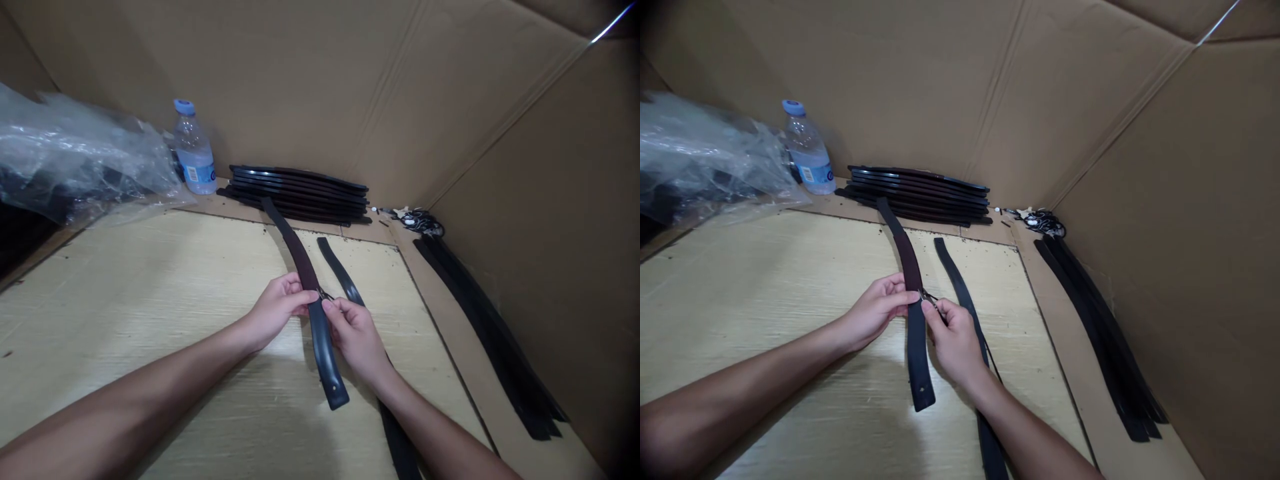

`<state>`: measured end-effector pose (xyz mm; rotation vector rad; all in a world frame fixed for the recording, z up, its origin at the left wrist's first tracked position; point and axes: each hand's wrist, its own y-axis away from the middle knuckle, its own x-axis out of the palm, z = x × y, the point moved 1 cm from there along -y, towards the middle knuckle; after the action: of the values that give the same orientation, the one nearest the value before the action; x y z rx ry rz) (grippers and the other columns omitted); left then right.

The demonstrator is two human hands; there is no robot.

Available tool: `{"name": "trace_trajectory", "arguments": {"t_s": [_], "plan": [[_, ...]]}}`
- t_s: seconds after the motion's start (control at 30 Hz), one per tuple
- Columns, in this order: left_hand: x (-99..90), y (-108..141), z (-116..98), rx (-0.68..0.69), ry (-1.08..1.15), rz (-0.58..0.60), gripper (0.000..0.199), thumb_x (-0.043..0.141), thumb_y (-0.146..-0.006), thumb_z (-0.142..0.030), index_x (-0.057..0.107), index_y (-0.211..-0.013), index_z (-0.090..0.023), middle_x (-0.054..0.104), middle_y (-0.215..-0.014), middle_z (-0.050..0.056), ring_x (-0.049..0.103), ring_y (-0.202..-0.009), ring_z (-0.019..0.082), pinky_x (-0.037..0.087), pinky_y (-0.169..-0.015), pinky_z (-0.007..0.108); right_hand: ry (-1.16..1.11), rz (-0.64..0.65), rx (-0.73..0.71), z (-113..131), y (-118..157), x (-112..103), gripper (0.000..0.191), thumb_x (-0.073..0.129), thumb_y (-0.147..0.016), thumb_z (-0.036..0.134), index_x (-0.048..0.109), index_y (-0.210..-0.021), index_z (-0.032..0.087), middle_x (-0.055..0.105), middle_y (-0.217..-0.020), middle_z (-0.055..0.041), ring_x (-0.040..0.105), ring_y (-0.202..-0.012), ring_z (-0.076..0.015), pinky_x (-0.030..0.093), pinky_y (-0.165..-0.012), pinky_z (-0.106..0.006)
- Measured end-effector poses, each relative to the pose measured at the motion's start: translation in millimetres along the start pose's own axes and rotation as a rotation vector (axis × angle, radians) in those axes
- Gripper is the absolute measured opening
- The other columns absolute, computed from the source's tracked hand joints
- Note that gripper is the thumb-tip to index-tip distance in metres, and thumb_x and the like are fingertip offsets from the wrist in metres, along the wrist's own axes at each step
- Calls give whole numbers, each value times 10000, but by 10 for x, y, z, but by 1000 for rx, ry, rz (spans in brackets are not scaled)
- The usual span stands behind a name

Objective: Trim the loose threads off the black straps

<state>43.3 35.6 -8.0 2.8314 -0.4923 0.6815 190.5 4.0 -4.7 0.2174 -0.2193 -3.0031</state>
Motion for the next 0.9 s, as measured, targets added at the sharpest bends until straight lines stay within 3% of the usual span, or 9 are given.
{"name": "trace_trajectory", "arguments": {"t_s": [0.5,0.9], "plan": [[-21,-2,20,1,4,-11,207,674,-730,-226,587,-889,-125,631,-807,49,607,-747,158,483,-697,303,-44,20,16,20,12,11,403,534,-811,509,399,-592,198,337,-441,84,290,-369,-62,219,-361,-214],[-13,8,8,5,8,-17,222,680,-723,-217,590,-905,-126,645,-825,58,612,-752,159,477,-680,285,73,-4,-21,24,16,2,399,501,-830,511,422,-602,193,353,-453,72,303,-394,-71,224,-396,-226]]}}
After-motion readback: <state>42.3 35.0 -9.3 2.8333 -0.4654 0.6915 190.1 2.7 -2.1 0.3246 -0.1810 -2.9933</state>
